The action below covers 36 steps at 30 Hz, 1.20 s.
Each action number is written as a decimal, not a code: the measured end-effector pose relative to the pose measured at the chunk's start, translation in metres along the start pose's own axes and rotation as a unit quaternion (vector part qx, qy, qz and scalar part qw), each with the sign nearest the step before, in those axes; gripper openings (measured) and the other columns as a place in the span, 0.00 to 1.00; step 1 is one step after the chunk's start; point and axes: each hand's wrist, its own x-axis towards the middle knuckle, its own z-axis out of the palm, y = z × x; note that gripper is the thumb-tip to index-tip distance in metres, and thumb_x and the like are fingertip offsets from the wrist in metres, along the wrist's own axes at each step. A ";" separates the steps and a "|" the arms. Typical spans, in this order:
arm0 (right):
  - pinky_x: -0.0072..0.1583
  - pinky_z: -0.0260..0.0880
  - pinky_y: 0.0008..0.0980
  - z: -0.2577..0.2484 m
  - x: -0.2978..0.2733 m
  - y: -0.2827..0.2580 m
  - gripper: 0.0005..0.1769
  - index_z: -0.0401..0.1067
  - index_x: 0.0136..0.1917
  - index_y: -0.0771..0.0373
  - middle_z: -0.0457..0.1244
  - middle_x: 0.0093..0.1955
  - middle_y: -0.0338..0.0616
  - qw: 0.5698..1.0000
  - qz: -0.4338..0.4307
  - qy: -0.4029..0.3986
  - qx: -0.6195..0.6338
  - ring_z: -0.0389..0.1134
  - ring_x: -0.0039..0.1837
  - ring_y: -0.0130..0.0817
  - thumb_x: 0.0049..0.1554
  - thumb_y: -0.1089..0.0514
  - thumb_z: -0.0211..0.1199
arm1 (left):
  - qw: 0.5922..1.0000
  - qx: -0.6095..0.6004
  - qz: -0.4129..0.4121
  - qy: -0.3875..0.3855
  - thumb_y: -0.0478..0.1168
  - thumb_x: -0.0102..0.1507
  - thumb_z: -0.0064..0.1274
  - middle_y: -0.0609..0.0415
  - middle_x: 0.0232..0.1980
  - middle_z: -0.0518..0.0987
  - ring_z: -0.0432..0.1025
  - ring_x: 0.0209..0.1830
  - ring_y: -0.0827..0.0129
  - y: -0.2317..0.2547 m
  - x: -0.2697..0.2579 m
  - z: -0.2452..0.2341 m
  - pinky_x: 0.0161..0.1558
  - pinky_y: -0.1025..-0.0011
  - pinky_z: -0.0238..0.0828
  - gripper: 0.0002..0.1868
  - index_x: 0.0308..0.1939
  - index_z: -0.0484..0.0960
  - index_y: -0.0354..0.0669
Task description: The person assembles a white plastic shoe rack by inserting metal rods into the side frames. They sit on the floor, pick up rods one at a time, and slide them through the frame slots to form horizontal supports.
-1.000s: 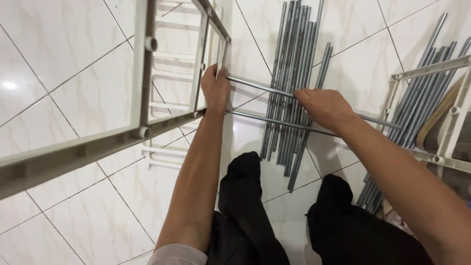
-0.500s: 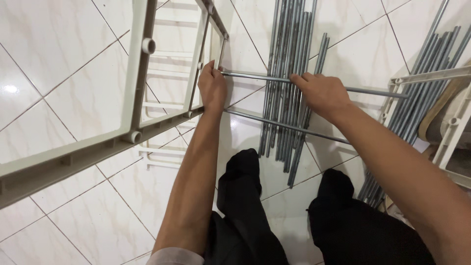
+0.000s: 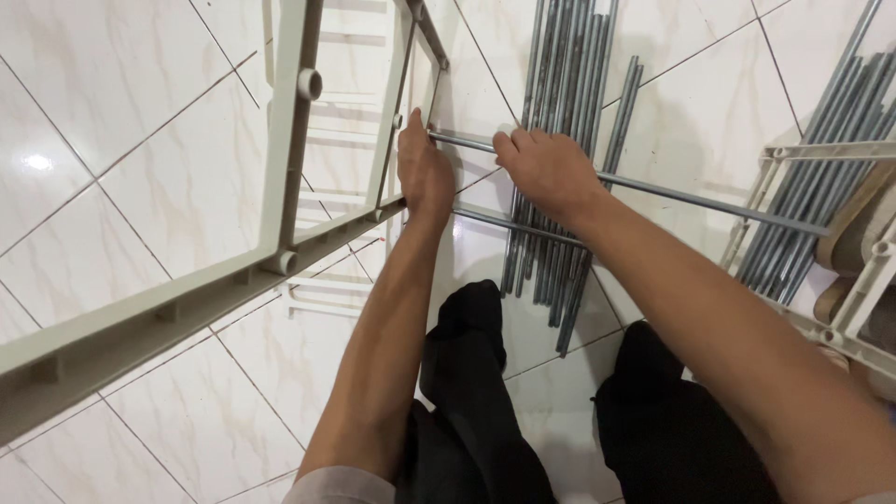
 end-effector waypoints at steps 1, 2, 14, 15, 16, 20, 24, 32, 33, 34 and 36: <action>0.42 0.72 0.36 0.001 0.004 -0.002 0.09 0.68 0.50 0.61 0.64 0.42 0.42 1.000 0.000 0.020 0.000 0.71 0.47 0.38 0.62 0.54 0.61 | 1.000 -0.006 0.004 0.006 0.26 0.65 0.41 0.40 0.54 0.76 0.72 0.54 0.49 0.000 -0.001 0.001 0.55 0.58 0.70 0.27 0.69 0.68 0.34; 0.41 0.72 0.36 0.002 0.008 -0.005 0.11 0.68 0.48 0.61 0.64 0.42 0.43 0.999 -0.001 0.040 0.000 0.71 0.47 0.38 0.62 0.52 0.62 | 1.000 -0.012 0.009 0.012 0.26 0.64 0.41 0.40 0.54 0.77 0.72 0.54 0.50 -0.001 -0.001 0.002 0.56 0.59 0.70 0.27 0.69 0.68 0.34; 0.38 0.71 0.37 0.014 0.021 -0.010 0.07 0.70 0.47 0.59 0.67 0.41 0.40 0.997 0.026 0.041 0.055 0.71 0.43 0.38 0.63 0.54 0.61 | 0.999 -0.017 -0.006 0.030 0.30 0.68 0.39 0.41 0.54 0.79 0.74 0.53 0.50 -0.011 0.003 0.014 0.55 0.59 0.71 0.22 0.67 0.71 0.37; 0.39 0.71 0.39 0.017 0.021 -0.009 0.08 0.70 0.47 0.59 0.67 0.41 0.41 0.997 0.041 0.018 0.070 0.71 0.43 0.40 0.65 0.53 0.60 | 0.999 -0.024 -0.014 0.029 0.30 0.69 0.39 0.41 0.54 0.79 0.75 0.53 0.50 -0.010 0.003 0.013 0.55 0.59 0.71 0.22 0.67 0.71 0.37; 0.40 0.71 0.42 0.020 0.021 -0.008 0.09 0.70 0.48 0.60 0.68 0.41 0.43 0.995 0.057 -0.006 0.087 0.71 0.43 0.42 0.66 0.52 0.59 | 0.999 -0.021 -0.023 0.023 0.31 0.69 0.38 0.41 0.54 0.80 0.75 0.53 0.50 -0.009 0.004 0.012 0.55 0.59 0.71 0.21 0.67 0.71 0.37; 0.46 0.70 0.47 0.045 0.020 -0.003 0.13 0.76 0.50 0.60 0.69 0.41 0.50 0.951 0.150 -0.061 0.263 0.70 0.44 0.48 0.68 0.50 0.56 | 0.990 -0.111 -0.086 0.000 0.32 0.71 0.33 0.41 0.56 0.80 0.77 0.55 0.55 -0.003 0.011 0.007 0.54 0.62 0.73 0.20 0.65 0.72 0.36; 0.48 0.70 0.40 0.067 0.034 0.015 0.16 0.79 0.49 0.58 0.69 0.39 0.47 0.867 0.222 -0.163 0.415 0.71 0.42 0.42 0.65 0.47 0.56 | 0.987 -0.112 -0.113 -0.013 0.35 0.73 0.30 0.44 0.53 0.82 0.79 0.53 0.61 -0.004 0.015 0.007 0.53 0.66 0.74 0.20 0.63 0.74 0.37; 0.46 0.70 0.42 0.031 0.025 0.012 0.22 0.74 0.54 0.63 0.70 0.43 0.48 0.939 0.178 -0.041 0.293 0.71 0.46 0.45 0.56 0.44 0.70 | 0.954 -0.187 -0.231 -0.037 0.38 0.72 0.29 0.51 0.51 0.83 0.80 0.51 0.66 -0.001 0.022 0.007 0.53 0.68 0.73 0.20 0.60 0.76 0.44; 0.46 0.71 0.41 0.029 0.021 0.008 0.19 0.74 0.54 0.62 0.70 0.45 0.47 0.954 0.149 -0.012 0.260 0.71 0.46 0.44 0.57 0.46 0.69 | 0.952 -0.188 -0.237 -0.039 0.39 0.73 0.29 0.51 0.50 0.83 0.79 0.52 0.66 0.001 0.022 0.005 0.53 0.68 0.73 0.20 0.61 0.76 0.44; 0.45 0.71 0.40 0.029 0.019 0.004 0.16 0.74 0.53 0.60 0.70 0.46 0.46 0.967 0.119 0.017 0.225 0.71 0.46 0.44 0.58 0.48 0.68 | 0.963 -0.143 -0.225 -0.045 0.39 0.73 0.28 0.52 0.51 0.83 0.79 0.51 0.65 0.005 0.021 0.004 0.53 0.66 0.72 0.20 0.61 0.76 0.45; 0.43 0.71 0.38 0.029 0.015 0.001 0.11 0.74 0.51 0.59 0.69 0.45 0.43 0.983 0.077 0.042 0.158 0.71 0.45 0.41 0.61 0.51 0.67 | 0.977 -0.052 -0.199 -0.057 0.39 0.74 0.27 0.52 0.51 0.83 0.77 0.51 0.62 0.010 0.015 0.001 0.53 0.64 0.70 0.20 0.62 0.75 0.47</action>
